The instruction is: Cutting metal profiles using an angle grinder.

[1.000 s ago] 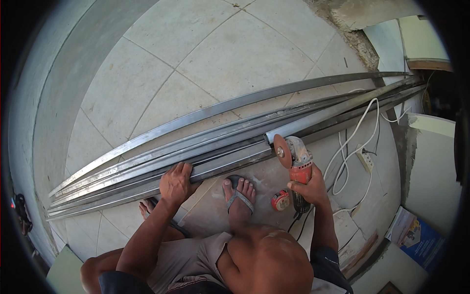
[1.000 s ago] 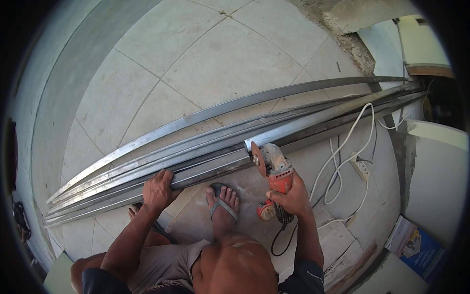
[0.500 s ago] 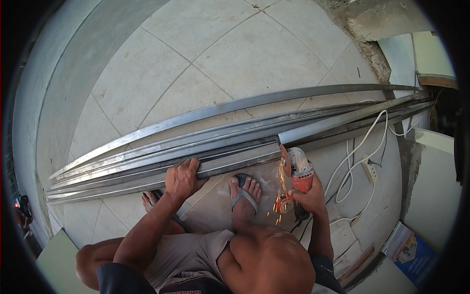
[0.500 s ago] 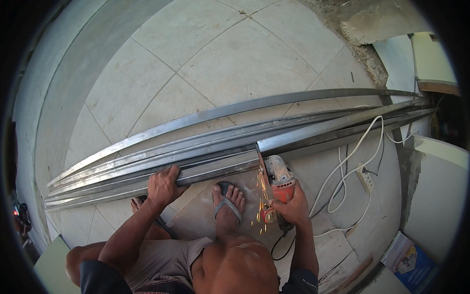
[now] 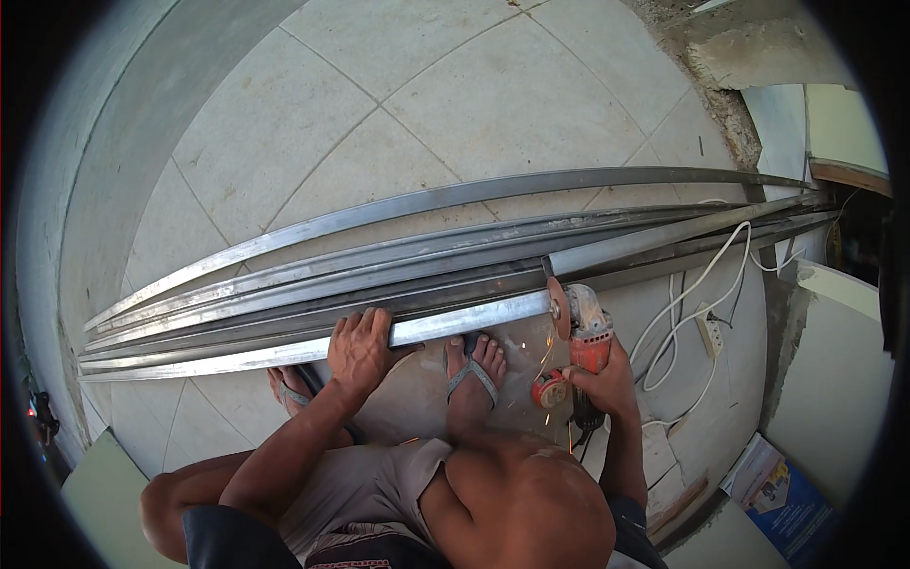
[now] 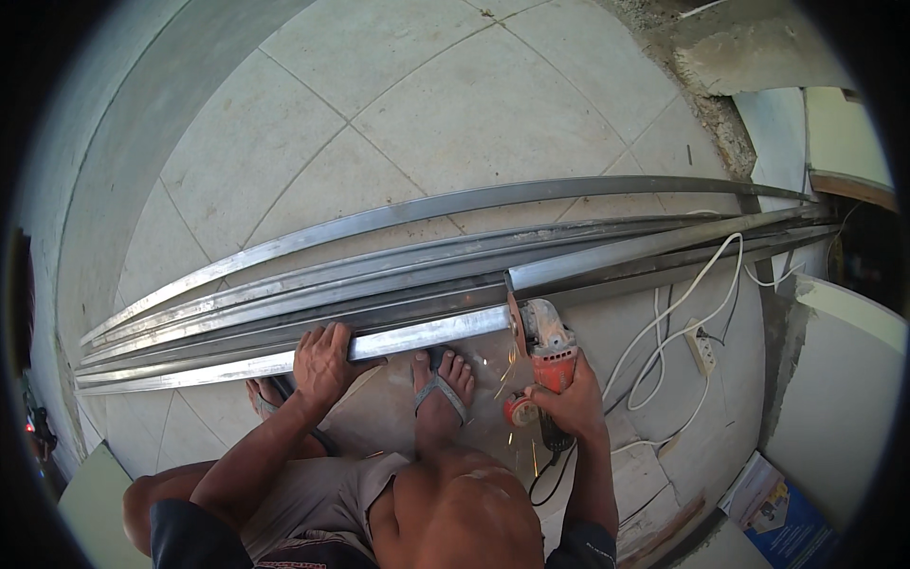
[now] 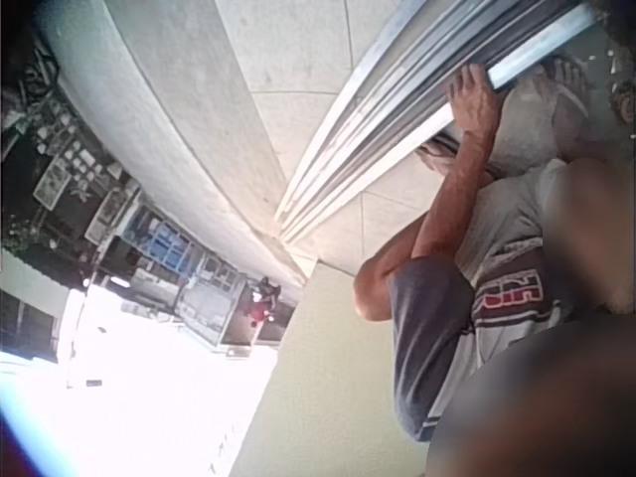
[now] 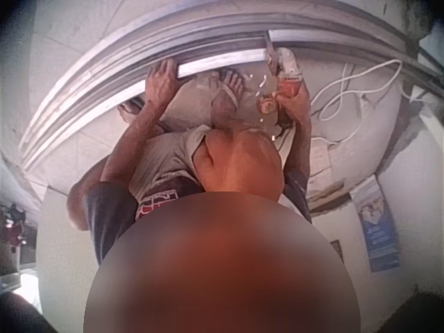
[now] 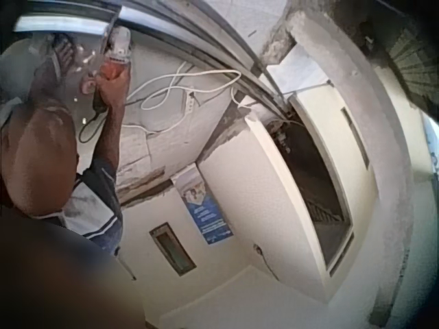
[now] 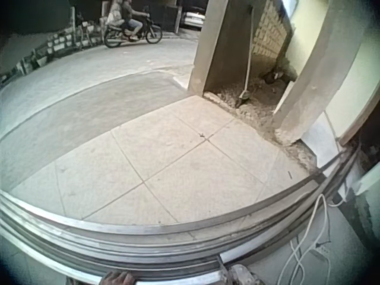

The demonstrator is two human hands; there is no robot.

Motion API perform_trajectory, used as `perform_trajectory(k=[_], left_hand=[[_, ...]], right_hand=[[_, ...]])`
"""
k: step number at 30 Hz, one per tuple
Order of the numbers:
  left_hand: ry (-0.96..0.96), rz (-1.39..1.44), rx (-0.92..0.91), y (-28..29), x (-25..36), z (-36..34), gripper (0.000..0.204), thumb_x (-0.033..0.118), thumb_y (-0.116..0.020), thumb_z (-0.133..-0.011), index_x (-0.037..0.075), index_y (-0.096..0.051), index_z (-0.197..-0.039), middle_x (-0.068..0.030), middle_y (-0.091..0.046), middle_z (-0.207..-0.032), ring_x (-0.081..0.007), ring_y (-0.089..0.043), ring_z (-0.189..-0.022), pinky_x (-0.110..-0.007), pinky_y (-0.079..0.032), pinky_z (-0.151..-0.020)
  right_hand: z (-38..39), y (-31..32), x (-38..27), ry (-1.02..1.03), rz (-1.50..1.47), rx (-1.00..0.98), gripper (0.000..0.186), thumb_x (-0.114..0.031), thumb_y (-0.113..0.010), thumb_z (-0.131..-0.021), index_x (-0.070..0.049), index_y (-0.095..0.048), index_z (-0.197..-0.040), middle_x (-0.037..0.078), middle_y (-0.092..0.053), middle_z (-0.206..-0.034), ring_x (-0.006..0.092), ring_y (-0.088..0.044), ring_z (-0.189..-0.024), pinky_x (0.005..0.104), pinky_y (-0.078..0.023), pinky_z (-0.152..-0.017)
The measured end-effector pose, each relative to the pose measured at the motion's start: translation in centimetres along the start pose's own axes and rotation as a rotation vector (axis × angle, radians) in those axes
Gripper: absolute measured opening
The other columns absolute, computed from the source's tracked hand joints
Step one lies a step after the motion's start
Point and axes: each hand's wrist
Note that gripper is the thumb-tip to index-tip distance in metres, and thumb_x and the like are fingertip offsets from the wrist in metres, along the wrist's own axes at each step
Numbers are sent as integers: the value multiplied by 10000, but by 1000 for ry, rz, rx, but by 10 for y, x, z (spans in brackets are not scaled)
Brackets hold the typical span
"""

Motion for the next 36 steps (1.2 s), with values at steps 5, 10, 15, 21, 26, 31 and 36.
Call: perform_trajectory(k=[5,10,15,21,26,31,36], left_hand=[[9,-28,-15,-5,-1,3,526,426,-880,-723,95,-586,-1008,-77,-625,-968,-298,-632,-924,-427,-455,-823],[0,-20,-30,-3,-2,3,526,399,-877,-723,94,-588,-1039,-65,-615,-958,-292,-628,-933,-424,-451,-832],[-52,14,21,8,-9,1,541,365,-880,-713,82,-599,-1080,-103,-589,-1035,-316,-601,-980,-440,-454,-850],[-96,25,-46,-3,-1,-6,562,328,-866,-730,97,-588,-1161,-124,-558,-1094,-334,-573,-1020,-452,-448,-877],[-207,-32,-53,5,10,-11,595,374,-852,-758,101,-596,-1221,-133,-580,-1171,-343,-578,-1056,-438,-449,-892],[-419,404,-150,15,90,-13,639,476,-836,-826,47,-621,-1249,-175,-632,-1152,-350,-624,-1044,-458,-483,-911],[-29,712,-664,-6,197,-35,877,645,-839,-757,-43,-615,-1253,-247,-702,-1108,-391,-698,-1051,-457,-523,-951]], right_hand=[[0,-1,-4,-31,34,-10,693,-142,-890,-695,12,-569,-1291,141,-705,-1161,231,-692,-1045,384,-546,-941],[10,-3,-6,-61,30,-12,703,-101,-848,-685,18,-564,-1317,102,-688,-1171,204,-670,-1050,367,-546,-941],[22,-3,1,-99,-122,-23,724,-177,-891,-660,0,-576,-1288,105,-686,-1150,183,-675,-1000,352,-552,-909],[39,-29,34,-6,-812,207,722,-154,-864,-706,-1,-525,-1324,158,-699,-1048,266,-726,-919,415,-611,-835],[28,-48,25,120,-1151,291,661,-154,-803,-759,25,-503,-1321,170,-674,-1034,295,-712,-865,433,-615,-782],[19,-50,26,248,-1268,338,644,-161,-760,-795,28,-488,-1346,185,-650,-1088,305,-694,-916,438,-602,-815],[4,-60,27,305,-1255,382,628,-395,-658,-930,45,-496,-1348,205,-630,-1170,333,-667,-999,475,-557,-885]])
Point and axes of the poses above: each hand's wrist, its own z-axis away from the middle knuckle, its own y-axis out of the back of the hand, x = y × z
